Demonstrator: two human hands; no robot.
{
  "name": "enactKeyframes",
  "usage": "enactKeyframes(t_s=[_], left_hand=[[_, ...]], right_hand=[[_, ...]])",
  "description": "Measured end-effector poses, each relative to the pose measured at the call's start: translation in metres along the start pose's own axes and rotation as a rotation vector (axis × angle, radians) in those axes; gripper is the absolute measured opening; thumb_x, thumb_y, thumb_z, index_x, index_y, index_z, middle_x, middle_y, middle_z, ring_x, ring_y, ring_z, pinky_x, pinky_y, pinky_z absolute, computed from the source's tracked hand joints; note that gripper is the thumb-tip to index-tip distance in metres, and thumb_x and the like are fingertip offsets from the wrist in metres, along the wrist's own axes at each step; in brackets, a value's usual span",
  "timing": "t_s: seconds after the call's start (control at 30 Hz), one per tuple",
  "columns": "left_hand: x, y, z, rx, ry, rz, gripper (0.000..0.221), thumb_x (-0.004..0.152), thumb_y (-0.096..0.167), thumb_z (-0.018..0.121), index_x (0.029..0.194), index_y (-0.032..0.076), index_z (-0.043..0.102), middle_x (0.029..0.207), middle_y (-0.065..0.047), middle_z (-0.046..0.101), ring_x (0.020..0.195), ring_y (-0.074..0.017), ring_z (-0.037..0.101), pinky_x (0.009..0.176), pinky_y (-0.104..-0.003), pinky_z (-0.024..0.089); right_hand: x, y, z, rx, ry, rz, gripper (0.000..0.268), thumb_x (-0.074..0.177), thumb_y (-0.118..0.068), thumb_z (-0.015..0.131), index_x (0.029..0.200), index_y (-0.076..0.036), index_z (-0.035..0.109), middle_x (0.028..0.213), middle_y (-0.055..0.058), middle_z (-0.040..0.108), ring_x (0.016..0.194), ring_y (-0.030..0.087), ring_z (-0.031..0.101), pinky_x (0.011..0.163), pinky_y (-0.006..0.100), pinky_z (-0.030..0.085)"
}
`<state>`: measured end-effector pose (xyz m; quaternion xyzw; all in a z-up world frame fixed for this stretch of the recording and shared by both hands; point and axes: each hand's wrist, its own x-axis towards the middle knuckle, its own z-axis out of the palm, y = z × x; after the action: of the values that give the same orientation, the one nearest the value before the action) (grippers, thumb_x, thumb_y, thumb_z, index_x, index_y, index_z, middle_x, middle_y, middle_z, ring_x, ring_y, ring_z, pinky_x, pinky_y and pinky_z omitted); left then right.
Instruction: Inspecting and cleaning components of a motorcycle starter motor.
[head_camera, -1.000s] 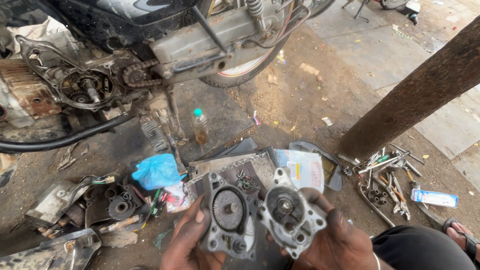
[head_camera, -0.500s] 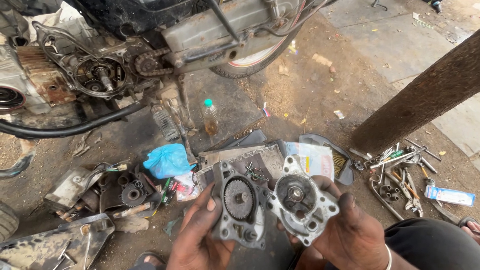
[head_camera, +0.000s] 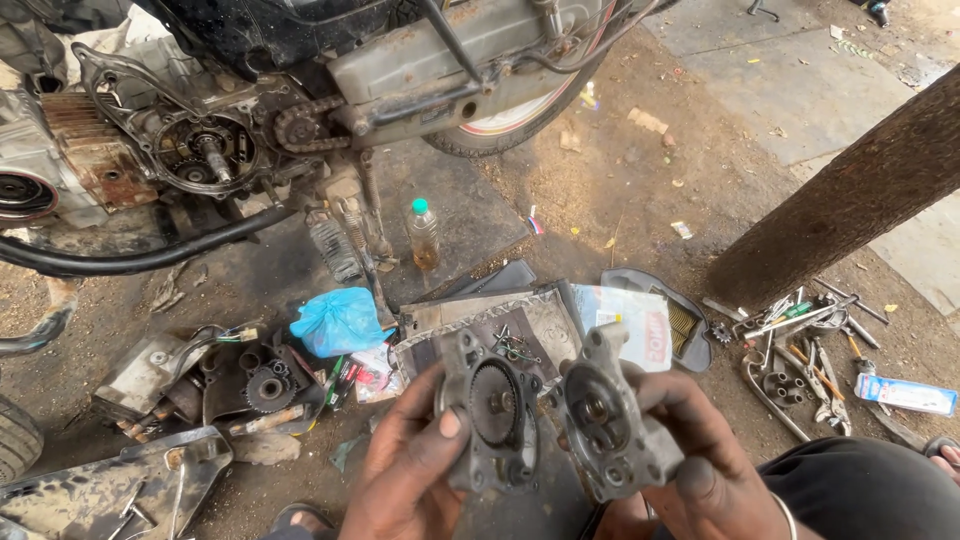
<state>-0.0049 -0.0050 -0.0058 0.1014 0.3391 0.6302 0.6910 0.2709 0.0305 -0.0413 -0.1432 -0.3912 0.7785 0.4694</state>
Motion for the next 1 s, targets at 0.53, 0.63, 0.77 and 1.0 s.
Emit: enactKeyframes(t_s=[0.53, 0.63, 0.77, 1.0], left_hand=[[-0.003, -0.022, 0.013, 0.273, -0.218, 0.145, 0.082, 0.078, 0.018, 0.081, 0.149, -0.007, 0.048, 0.134, -0.027, 0.069, 0.122, -0.0344, 0.068, 0.108, -0.050, 0.050], [-0.004, -0.020, 0.020, 0.244, -0.254, 0.137, 0.080, 0.078, 0.016, 0.082, 0.148, -0.006, 0.048, 0.136, -0.025, 0.067, 0.125, -0.0334, 0.066, 0.108, -0.049, 0.050], [-0.004, -0.018, 0.020, 0.205, -0.298, 0.154, 0.082, 0.078, 0.015, 0.083, 0.149, -0.006, 0.048, 0.139, -0.025, 0.066, 0.132, -0.0341, 0.063, 0.113, -0.049, 0.047], [-0.001, -0.016, 0.013, 0.195, -0.344, 0.084, 0.086, 0.078, 0.016, 0.081, 0.153, -0.003, 0.045, 0.141, -0.024, 0.064, 0.137, -0.0353, 0.058, 0.118, -0.048, 0.040]], right_hand=[[0.012, 0.000, 0.055, -0.725, 0.002, -0.364, 0.053, 0.084, -0.012, 0.085, 0.130, 0.004, 0.063, 0.151, 0.028, 0.052, 0.143, 0.034, 0.051, 0.124, 0.046, 0.035], [0.018, -0.002, 0.062, -0.878, -0.005, -0.433, 0.057, 0.083, -0.020, 0.088, 0.130, 0.000, 0.063, 0.148, 0.025, 0.056, 0.143, 0.034, 0.055, 0.124, 0.046, 0.040], [0.020, 0.000, 0.047, -0.973, -0.023, -0.514, 0.071, 0.076, -0.030, 0.092, 0.134, -0.003, 0.060, 0.145, 0.023, 0.059, 0.144, 0.035, 0.056, 0.124, 0.049, 0.043], [0.027, -0.006, 0.060, -1.028, 0.016, -0.541, 0.084, 0.068, -0.023, 0.099, 0.136, -0.001, 0.054, 0.144, 0.023, 0.055, 0.141, 0.036, 0.054, 0.121, 0.049, 0.042]])
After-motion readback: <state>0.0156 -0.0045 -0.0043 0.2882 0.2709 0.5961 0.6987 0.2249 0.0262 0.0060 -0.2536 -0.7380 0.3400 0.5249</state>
